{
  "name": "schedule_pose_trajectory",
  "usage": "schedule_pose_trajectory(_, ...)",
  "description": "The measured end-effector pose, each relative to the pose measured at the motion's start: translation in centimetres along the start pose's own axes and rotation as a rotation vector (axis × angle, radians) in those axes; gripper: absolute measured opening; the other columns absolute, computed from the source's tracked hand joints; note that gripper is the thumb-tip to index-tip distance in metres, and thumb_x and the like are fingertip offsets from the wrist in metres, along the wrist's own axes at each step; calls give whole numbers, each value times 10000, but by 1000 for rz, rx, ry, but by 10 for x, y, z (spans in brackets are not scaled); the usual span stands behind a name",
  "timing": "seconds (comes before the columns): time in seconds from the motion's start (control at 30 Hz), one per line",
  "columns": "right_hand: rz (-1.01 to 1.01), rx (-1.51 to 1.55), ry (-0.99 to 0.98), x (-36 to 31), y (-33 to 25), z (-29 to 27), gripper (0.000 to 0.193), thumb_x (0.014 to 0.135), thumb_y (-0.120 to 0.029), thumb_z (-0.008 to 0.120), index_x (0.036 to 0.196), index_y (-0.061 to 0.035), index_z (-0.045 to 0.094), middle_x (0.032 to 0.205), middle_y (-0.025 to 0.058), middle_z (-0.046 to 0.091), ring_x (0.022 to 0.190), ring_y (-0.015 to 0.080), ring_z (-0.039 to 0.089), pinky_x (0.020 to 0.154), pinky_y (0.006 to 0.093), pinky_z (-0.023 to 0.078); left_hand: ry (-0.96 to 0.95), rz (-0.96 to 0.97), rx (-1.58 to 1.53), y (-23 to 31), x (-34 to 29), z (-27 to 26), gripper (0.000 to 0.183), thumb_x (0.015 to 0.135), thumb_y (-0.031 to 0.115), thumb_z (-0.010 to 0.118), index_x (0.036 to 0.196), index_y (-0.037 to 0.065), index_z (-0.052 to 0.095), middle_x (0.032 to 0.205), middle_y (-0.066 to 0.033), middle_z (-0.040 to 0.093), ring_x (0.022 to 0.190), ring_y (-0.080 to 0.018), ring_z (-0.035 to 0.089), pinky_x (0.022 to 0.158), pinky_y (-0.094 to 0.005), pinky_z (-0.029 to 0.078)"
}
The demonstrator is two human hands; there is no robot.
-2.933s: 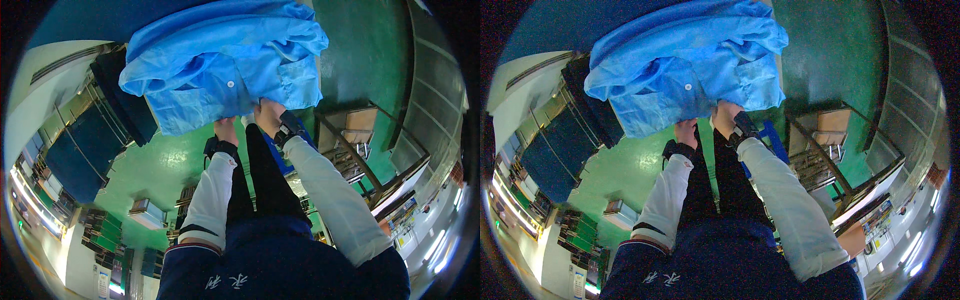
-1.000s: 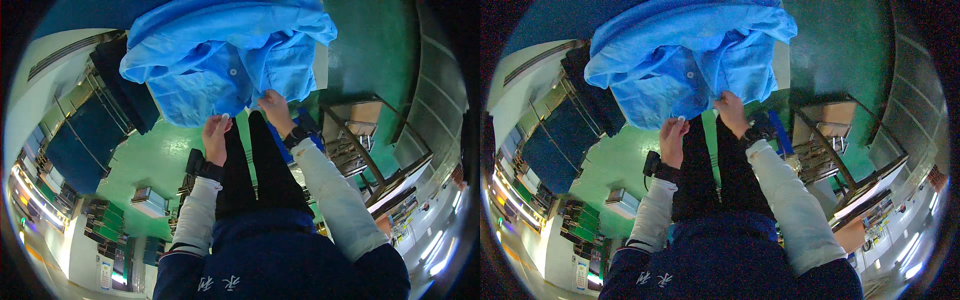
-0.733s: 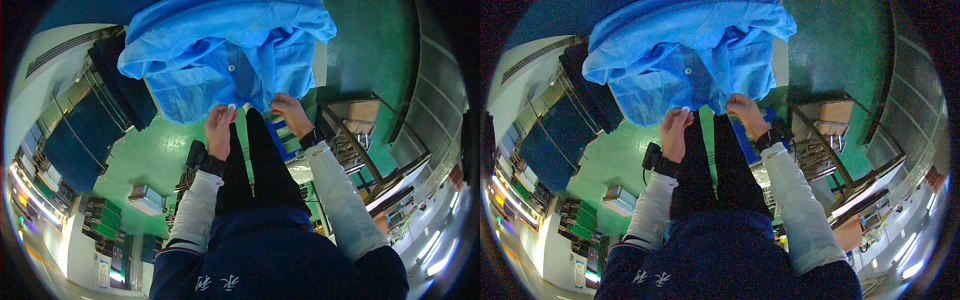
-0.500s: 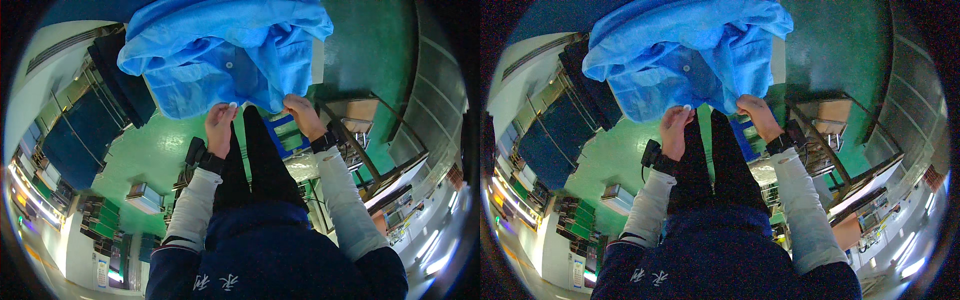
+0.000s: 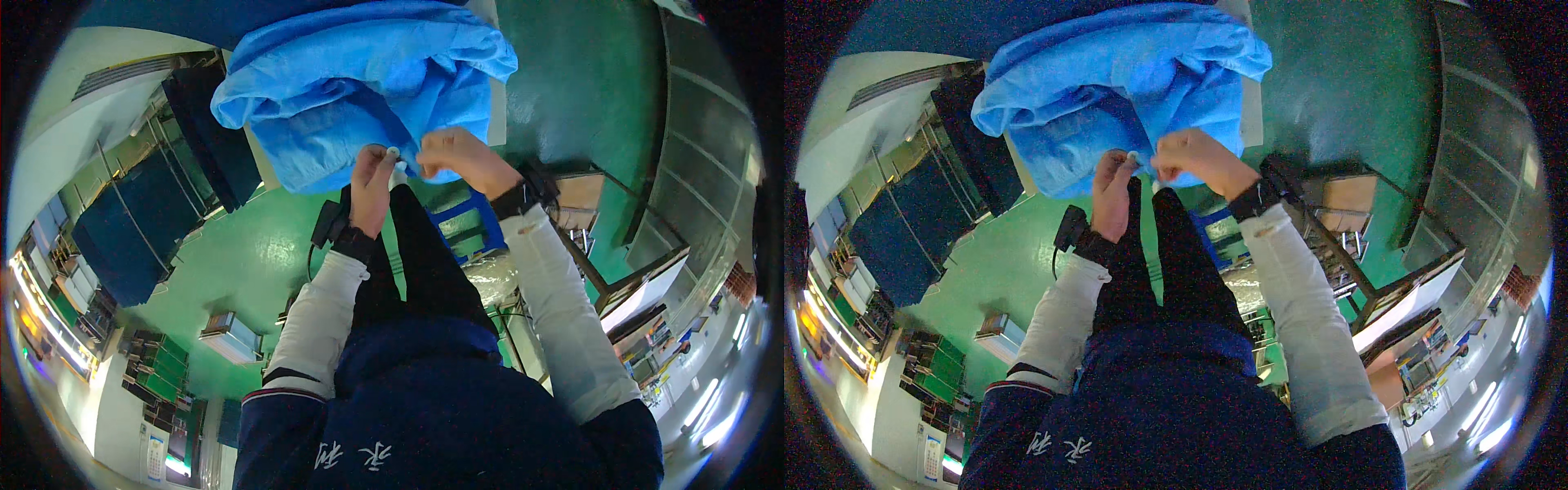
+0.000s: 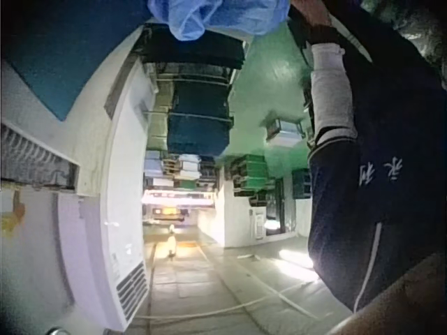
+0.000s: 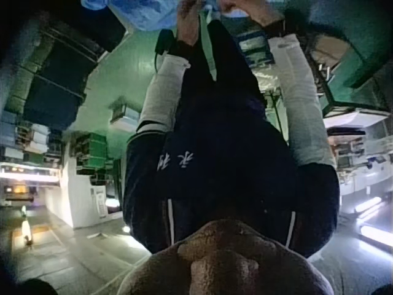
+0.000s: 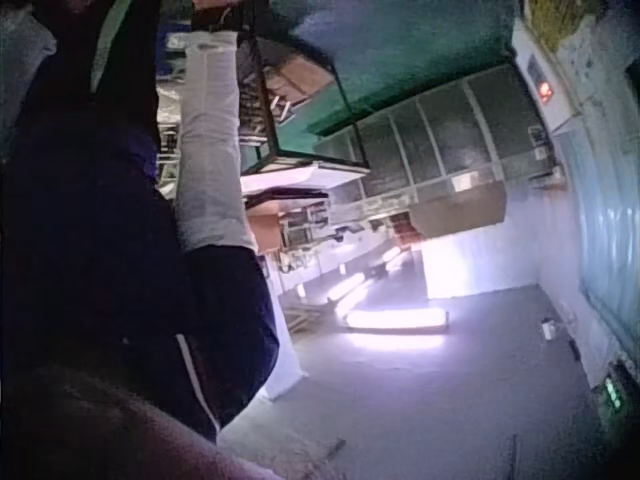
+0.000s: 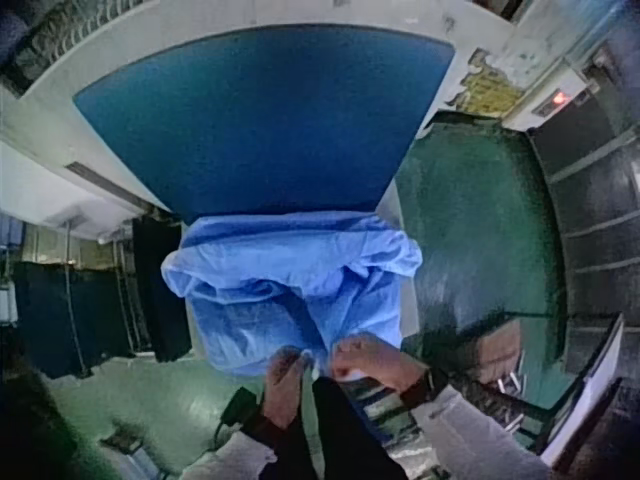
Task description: Removing metal sheets from a machine, inspecting them, and handling a blue uniform/garment.
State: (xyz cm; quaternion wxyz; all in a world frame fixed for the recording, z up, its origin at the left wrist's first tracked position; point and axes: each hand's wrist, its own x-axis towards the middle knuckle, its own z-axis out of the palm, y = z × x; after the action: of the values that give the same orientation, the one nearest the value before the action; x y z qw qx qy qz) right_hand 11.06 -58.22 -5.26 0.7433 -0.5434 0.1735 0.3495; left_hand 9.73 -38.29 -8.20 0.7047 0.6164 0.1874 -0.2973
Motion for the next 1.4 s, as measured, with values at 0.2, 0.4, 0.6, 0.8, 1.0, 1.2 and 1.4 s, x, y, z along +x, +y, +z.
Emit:
schedule_pose_trajectory(0.2, -29, 528, 208, 26, -11, -1, 192, 867, -185, 677, 744, -52, 614, 750, 73, 642, 685, 161, 638, 660, 296, 536, -88, -123, -284, -7, 9, 14, 98, 998, 142, 549, 995, 47, 527, 861, 4, 557, 839, -89, 506, 794, -268, 428)
schedule_pose_trajectory(0.4, 140, 151, 45, 33, -8, 0, 205, 879, -206, 688, 761, -58, 609, 762, 50, 627, 690, 173, 636, 676, 305, 532, 67, 151, -29, -15, 25, 17, 102, 1006, 123, 492, 1026, 32, 532, 902, -1, 520, 788, -87, 463, 725, -253, 412)
schedule_pose_trajectory(0.6, 74, 263, 349, 44, -8, 4, 223, 868, -249, 711, 820, -46, 634, 791, 60, 646, 722, 166, 660, 656, 288, 524, 170, 58, 41, 1, 21, 28, 105, 1000, 157, 564, 969, 58, 542, 719, 55, 462, 627, -24, 378, 527, -222, 286)
schedule_pose_trajectory(0.8, -18, -387, 314, 35, 35, 14, 328, 829, -289, 764, 975, -8, 680, 895, 95, 689, 776, 173, 676, 686, 292, 522, 245, -37, -27, -1, 9, -1, 98, 997, 159, 577, 955, 73, 553, 744, 46, 478, 668, -34, 404, 577, -227, 318)
schedule_pose_trajectory(1.0, -165, -437, 538, 34, 64, 33, 334, 780, -288, 776, 874, 17, 679, 829, 157, 708, 774, 270, 688, 704, 378, 524, 258, -323, -330, -9, -7, -15, 79, 1005, 130, 518, 1002, 62, 559, 843, -4, 562, 712, -83, 512, 642, -248, 428)
schedule_pose_trajectory(1.2, -39, -239, 309, 16, 48, 61, 281, 792, -264, 755, 830, 1, 669, 737, 143, 680, 662, 254, 662, 604, 373, 498, 27, -396, -436, -27, -15, -25, 90, 995, 141, 510, 1061, 90, 545, 970, -54, 614, 894, -173, 653, 741, -331, 558)
schedule_pose_trajectory(1.4, -67, -402, 396, 12, 74, 57, 158, 859, -146, 699, 863, 0, 637, 761, 20, 630, 697, 102, 578, 607, 286, 467, 16, -395, -288, -35, -25, -25, 69, 1009, 165, 512, 999, 98, 525, 841, -14, 577, 744, -135, 606, 624, -313, 507)
